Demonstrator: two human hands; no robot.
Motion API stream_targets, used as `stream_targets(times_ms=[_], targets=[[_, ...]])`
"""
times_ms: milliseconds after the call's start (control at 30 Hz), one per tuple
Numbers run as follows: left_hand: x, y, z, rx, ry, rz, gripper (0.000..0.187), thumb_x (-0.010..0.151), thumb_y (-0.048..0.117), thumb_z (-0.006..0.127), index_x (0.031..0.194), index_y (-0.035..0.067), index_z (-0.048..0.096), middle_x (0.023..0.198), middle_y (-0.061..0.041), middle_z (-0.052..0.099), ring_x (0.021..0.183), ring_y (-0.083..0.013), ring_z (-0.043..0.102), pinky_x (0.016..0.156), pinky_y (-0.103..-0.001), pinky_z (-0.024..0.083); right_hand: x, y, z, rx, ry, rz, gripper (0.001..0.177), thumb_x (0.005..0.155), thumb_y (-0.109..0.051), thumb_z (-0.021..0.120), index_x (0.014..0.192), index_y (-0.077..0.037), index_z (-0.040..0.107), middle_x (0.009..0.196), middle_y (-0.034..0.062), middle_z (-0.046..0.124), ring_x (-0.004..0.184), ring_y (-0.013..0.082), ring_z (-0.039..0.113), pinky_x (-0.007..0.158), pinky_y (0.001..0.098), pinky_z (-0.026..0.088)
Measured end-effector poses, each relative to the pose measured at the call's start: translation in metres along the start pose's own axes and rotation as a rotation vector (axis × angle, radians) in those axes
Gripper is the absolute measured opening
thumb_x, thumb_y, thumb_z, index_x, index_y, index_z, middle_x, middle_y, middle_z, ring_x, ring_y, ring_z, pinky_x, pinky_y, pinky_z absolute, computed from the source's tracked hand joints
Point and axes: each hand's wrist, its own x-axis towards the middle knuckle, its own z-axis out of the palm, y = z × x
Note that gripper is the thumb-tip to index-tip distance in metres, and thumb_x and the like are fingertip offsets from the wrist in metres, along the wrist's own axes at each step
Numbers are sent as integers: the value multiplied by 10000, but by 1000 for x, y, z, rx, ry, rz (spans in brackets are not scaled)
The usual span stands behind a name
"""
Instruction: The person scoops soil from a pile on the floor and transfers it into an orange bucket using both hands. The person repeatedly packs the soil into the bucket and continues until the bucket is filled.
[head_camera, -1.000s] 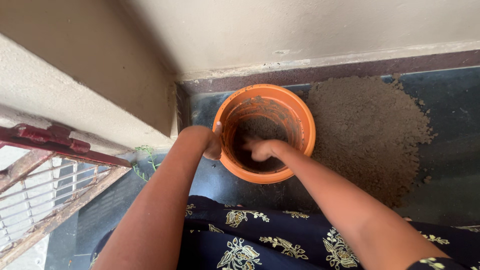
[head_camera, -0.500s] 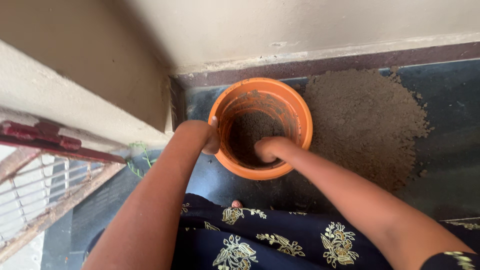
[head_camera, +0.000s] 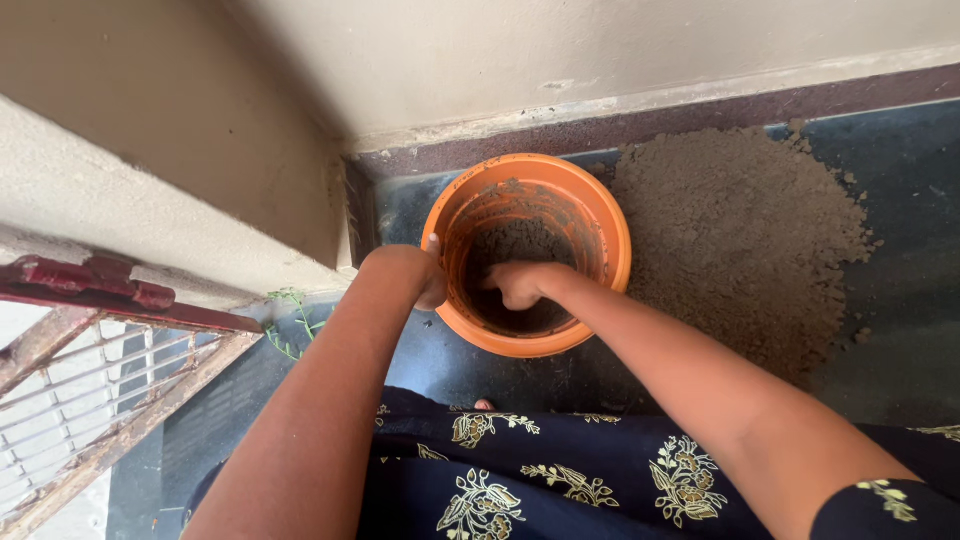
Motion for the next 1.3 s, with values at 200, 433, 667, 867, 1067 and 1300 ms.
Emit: stream_targets(times_ms=[200, 433, 667, 867, 1067, 1300], targets=[[-2, 4, -3, 19, 35, 10, 1046, 886, 108, 534, 1626, 139, -204, 1405, -217, 613, 1279, -362, 620, 1060, -439, 517, -42, -6, -24, -368, 304, 5, 625, 880, -98, 573, 1484, -256, 535, 1616, 51, 405, 1492, 257, 291, 1238, 484, 240], [1, 3, -5, 4, 37, 10, 1047, 897, 105, 517, 1617, 156, -242, 1417, -219, 593, 1268, -371, 614, 1053, -436, 512, -41, 15, -23, -310, -220, 184, 473, 947, -63, 512, 1412, -38, 593, 1489, 178, 532, 1372, 334, 544, 1116, 490, 473], [1, 3, -2, -5, 57, 10, 1041, 901, 113, 523, 1622, 137, -228, 1396, -210, 620, 1246, -360, 634, 1029, -431, 528, -1, 11, 13, -188, -136, -3, 476, 888, 1, 477, 1324, 29, 666, 1323, 253, 675, 1221, 357, 662, 1045, 471, 528], [1, 7, -1, -3, 57, -3, 1033, 883, 59, 530, 1644, 142, -164, 1350, -208, 654, 1199, -362, 666, 988, -428, 552, 15, 13, 26, -49, 323, -179, 748, 779, 38, 568, 1480, -162, 397, 1583, 152, 342, 1403, 421, 343, 1099, 557, 328], [1, 3, -1, -20, 81, 23, 1035, 881, 75, 544, 1644, 129, -153, 1398, -208, 624, 1239, -358, 640, 1020, -442, 533, -49, -25, -23, -125, 88, 28, 375, 967, -126, 587, 1329, -213, 627, 1309, 99, 654, 1167, 275, 655, 1062, 464, 526], [-16, 7, -14, -123, 127, -36, 831, 994, 188, 444, 1658, 137, -53, 1453, -173, 587, 1290, -362, 611, 1040, -461, 529, -171, 38, -83, 406, 1253, -111, 79, 963, -148, 712, 910, -100, 745, 858, 49, 746, 744, 154, 713, 669, 321, 608]])
